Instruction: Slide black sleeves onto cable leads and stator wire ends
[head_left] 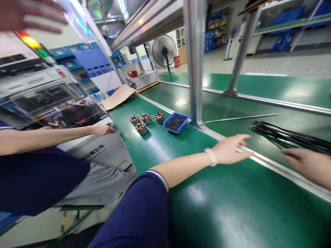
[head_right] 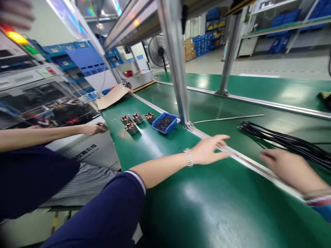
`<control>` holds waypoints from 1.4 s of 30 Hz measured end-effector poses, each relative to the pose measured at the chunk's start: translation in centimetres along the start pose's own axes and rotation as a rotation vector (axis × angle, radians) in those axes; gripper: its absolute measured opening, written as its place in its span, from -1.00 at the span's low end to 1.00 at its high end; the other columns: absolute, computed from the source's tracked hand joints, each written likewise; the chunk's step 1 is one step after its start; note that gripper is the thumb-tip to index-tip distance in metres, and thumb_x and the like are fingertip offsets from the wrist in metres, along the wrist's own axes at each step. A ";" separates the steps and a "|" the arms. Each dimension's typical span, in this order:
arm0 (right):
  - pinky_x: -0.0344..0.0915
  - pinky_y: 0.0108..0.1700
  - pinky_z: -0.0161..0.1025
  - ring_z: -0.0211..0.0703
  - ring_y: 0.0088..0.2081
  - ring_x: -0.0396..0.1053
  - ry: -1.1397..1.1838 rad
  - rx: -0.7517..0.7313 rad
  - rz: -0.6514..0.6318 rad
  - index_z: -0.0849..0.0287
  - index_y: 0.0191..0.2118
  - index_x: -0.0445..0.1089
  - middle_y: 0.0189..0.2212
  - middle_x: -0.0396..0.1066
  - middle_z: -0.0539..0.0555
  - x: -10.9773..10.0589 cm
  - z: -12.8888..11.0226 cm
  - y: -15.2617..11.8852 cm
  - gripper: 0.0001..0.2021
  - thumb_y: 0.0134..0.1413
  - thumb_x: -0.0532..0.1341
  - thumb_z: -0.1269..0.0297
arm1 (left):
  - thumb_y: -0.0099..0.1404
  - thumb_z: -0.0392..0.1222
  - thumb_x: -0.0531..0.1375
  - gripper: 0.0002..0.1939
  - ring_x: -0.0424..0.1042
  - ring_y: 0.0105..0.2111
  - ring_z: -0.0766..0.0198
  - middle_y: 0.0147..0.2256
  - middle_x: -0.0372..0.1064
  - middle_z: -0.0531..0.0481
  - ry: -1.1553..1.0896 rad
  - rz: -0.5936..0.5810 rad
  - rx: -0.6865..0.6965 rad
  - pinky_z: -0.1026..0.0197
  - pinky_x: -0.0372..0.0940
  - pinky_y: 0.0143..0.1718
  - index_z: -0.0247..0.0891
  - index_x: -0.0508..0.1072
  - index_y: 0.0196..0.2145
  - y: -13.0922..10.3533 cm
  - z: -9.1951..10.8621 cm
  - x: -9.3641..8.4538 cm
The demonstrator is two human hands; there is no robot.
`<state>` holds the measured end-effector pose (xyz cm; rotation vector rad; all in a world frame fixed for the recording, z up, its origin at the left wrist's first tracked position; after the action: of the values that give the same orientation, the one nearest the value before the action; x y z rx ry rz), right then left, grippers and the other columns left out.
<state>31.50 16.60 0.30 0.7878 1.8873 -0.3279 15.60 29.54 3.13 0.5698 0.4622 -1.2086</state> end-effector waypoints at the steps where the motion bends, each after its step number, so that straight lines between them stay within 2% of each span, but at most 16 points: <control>1: 0.23 -0.36 -0.15 -0.06 -0.42 0.38 0.025 -0.047 -0.097 0.10 -0.55 0.39 -0.40 0.44 0.27 3.2 -3.6 0.6 -0.95 -0.22 0.25 0.40 | 0.11 -0.03 0.13 -0.46 0.33 -0.22 0.27 -0.17 0.31 -0.07 0.079 0.146 -0.014 0.26 0.25 -0.19 -0.24 0.15 0.03 -3.4 -1.5 -4.2; 4: 0.27 -0.31 -0.16 -0.04 -0.39 0.39 0.099 -0.212 -0.211 0.14 -0.40 0.40 -0.36 0.44 0.24 10.1 -12.5 0.9 -0.89 -0.15 0.17 0.32 | 0.16 -0.09 0.09 -0.56 0.30 -0.23 0.26 -0.19 0.27 -0.10 0.358 0.583 -0.273 0.24 0.22 -0.16 -0.29 0.20 -0.03 -14.7 -7.6 -16.7; 6: 0.28 -0.34 -0.16 -0.04 -0.42 0.38 0.072 -0.227 -0.198 0.22 -0.34 0.39 -0.43 0.42 0.21 12.7 -15.4 1.2 -0.79 -0.15 0.14 0.24 | 0.15 -0.08 0.10 -0.59 0.29 -0.22 0.20 -0.17 0.24 -0.08 0.596 0.683 -0.558 0.19 0.21 -0.16 -0.25 0.22 -0.05 -21.1 -11.8 -22.6; 8: 0.27 -0.37 -0.18 -0.06 -0.44 0.37 0.021 -0.207 -0.186 0.28 -0.33 0.39 -0.47 0.41 0.18 14.3 -16.7 2.1 -0.72 -0.18 0.15 0.20 | 0.13 -0.15 0.11 -0.57 0.29 -0.21 0.10 -0.19 0.24 -0.15 0.655 0.715 -0.690 0.10 0.19 -0.16 -0.31 0.21 -0.03 -25.0 -15.0 -26.0; 10: 0.25 -0.39 -0.21 -0.07 -0.44 0.36 -0.029 -0.196 -0.182 0.29 -0.36 0.39 -0.47 0.41 0.17 15.2 -17.4 3.1 -0.73 -0.19 0.15 0.21 | 0.10 -0.18 0.14 -0.50 0.31 -0.23 0.06 -0.25 0.27 -0.18 0.669 0.686 -0.765 0.08 0.20 -0.19 -0.33 0.18 0.01 -26.2 -17.6 -27.4; 13: 0.23 -0.41 -0.23 -0.09 -0.47 0.36 -0.100 -0.177 -0.197 0.24 -0.47 0.39 -0.53 0.42 0.13 15.8 -18.0 4.5 -0.84 -0.17 0.11 0.28 | 0.06 -0.12 0.18 -0.39 0.32 -0.22 0.02 -0.26 0.29 -0.22 0.676 0.634 -0.835 0.07 0.21 -0.20 -0.35 0.13 0.04 -24.8 -20.4 -27.8; 16: 0.20 -0.43 -0.24 -0.10 -0.51 0.34 -0.130 -0.180 -0.235 0.19 -0.56 0.36 -0.58 0.40 0.10 16.0 -18.4 5.0 -0.86 -0.15 0.09 0.31 | 0.09 -0.06 0.15 -0.44 0.28 -0.15 -0.05 -0.18 0.26 -0.30 0.685 0.624 -0.878 0.01 0.18 -0.17 -0.36 0.16 0.00 -23.3 -22.0 -28.2; 18: 0.19 -0.43 -0.24 -0.11 -0.51 0.33 -0.120 -0.209 -0.235 0.18 -0.58 0.34 -0.59 0.39 0.10 15.7 -18.6 5.0 -0.85 -0.14 0.08 0.31 | 0.11 -0.01 0.12 -0.50 0.27 -0.13 -0.05 -0.18 0.25 -0.29 0.713 0.627 -0.879 0.00 0.18 -0.16 -0.33 0.20 -0.05 -23.6 -22.3 -28.4; 21: 0.20 -0.41 -0.23 -0.14 -0.52 0.31 -0.011 -0.219 -0.189 0.19 -0.58 0.31 -0.59 0.37 0.10 14.4 -18.6 4.8 -0.83 -0.11 0.06 0.29 | 0.04 0.09 0.16 -0.51 0.31 -0.21 0.02 -0.25 0.26 -0.18 0.732 0.621 -0.807 0.04 0.23 -0.22 -0.26 0.25 -0.15 -25.8 -21.8 -28.0; 23: 0.20 -0.45 -0.24 -0.18 -0.56 0.28 0.173 -0.168 -0.170 0.19 -0.55 0.30 -0.62 0.34 0.06 13.3 -18.8 4.7 -0.82 -0.09 0.07 0.23 | -0.04 0.12 0.21 -0.51 0.31 -0.23 0.08 -0.25 0.24 -0.13 0.653 0.611 -0.653 0.07 0.25 -0.23 -0.25 0.26 -0.24 -27.2 -20.6 -26.5; 26: 0.24 -0.50 -0.29 -0.24 -0.59 0.29 0.606 -0.081 -0.208 0.21 -0.44 0.29 -0.62 0.33 0.02 12.9 -20.7 3.7 -0.78 -0.15 0.17 0.14 | -0.07 0.04 0.26 -0.57 0.26 -0.12 0.12 -0.19 0.23 -0.12 0.420 0.537 -0.349 0.10 0.21 -0.11 -0.25 0.25 -0.32 -28.0 -17.9 -22.5; 29: 0.30 -0.44 -0.29 -0.25 -0.53 0.34 0.964 -0.004 -0.361 0.23 -0.34 0.31 -0.54 0.38 0.04 14.7 -24.9 1.2 -0.70 -0.23 0.27 0.18 | -0.08 -0.05 0.30 -0.51 0.24 -0.06 0.13 -0.09 0.22 -0.15 0.127 0.394 -0.168 0.10 0.18 -0.06 -0.24 0.22 -0.23 -27.3 -15.6 -18.0; 31: 0.31 -0.41 -0.30 -0.27 -0.53 0.35 1.097 0.056 -0.497 0.26 -0.39 0.34 -0.56 0.39 0.05 16.9 -27.9 -1.0 -0.75 -0.23 0.28 0.21 | -0.10 -0.07 0.32 -0.35 0.23 -0.04 0.13 -0.05 0.20 -0.17 0.010 0.347 -0.155 0.09 0.17 -0.03 -0.22 0.13 -0.08 -26.6 -14.8 -16.2; 33: 0.31 -0.41 -0.31 -0.29 -0.52 0.35 1.199 0.111 -0.591 0.26 -0.43 0.34 -0.56 0.40 0.05 18.9 -30.2 -2.8 -0.78 -0.21 0.27 0.22 | -0.12 -0.07 0.33 -0.23 0.21 -0.02 0.11 -0.03 0.19 -0.17 -0.022 0.313 -0.189 0.07 0.14 0.00 -0.21 0.07 0.00 -26.0 -14.5 -15.1; 35: 0.30 -0.41 -0.33 -0.30 -0.51 0.35 1.253 0.138 -0.619 0.27 -0.44 0.34 -0.54 0.41 0.06 20.2 -31.5 -3.8 -0.80 -0.21 0.27 0.23 | -0.11 -0.07 0.32 -0.24 0.21 -0.03 0.12 -0.03 0.20 -0.14 -0.030 0.274 -0.211 0.09 0.12 0.01 -0.21 0.08 0.01 -25.7 -14.3 -14.6; 42: 0.25 -0.43 -0.35 -0.31 -0.48 0.32 1.285 0.077 -0.639 0.26 -0.44 0.35 -0.51 0.42 0.06 21.0 -33.6 -3.8 -0.83 -0.18 0.25 0.26 | -0.11 -0.09 0.32 -0.27 0.25 -0.06 0.15 -0.05 0.23 -0.10 -0.082 0.280 -0.189 0.14 0.16 -0.03 -0.21 0.12 0.00 -25.7 -14.1 -14.5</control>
<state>-0.42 40.01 -3.92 0.3949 3.3636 -0.2981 -13.71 42.83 -3.04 0.4052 0.4068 -0.9063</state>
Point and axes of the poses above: each hand's wrist, its own y-axis towards the middle knuckle, its own x-axis out of the palm, z = x × y, the point moved 8 cm from there along y, towards the middle knuckle
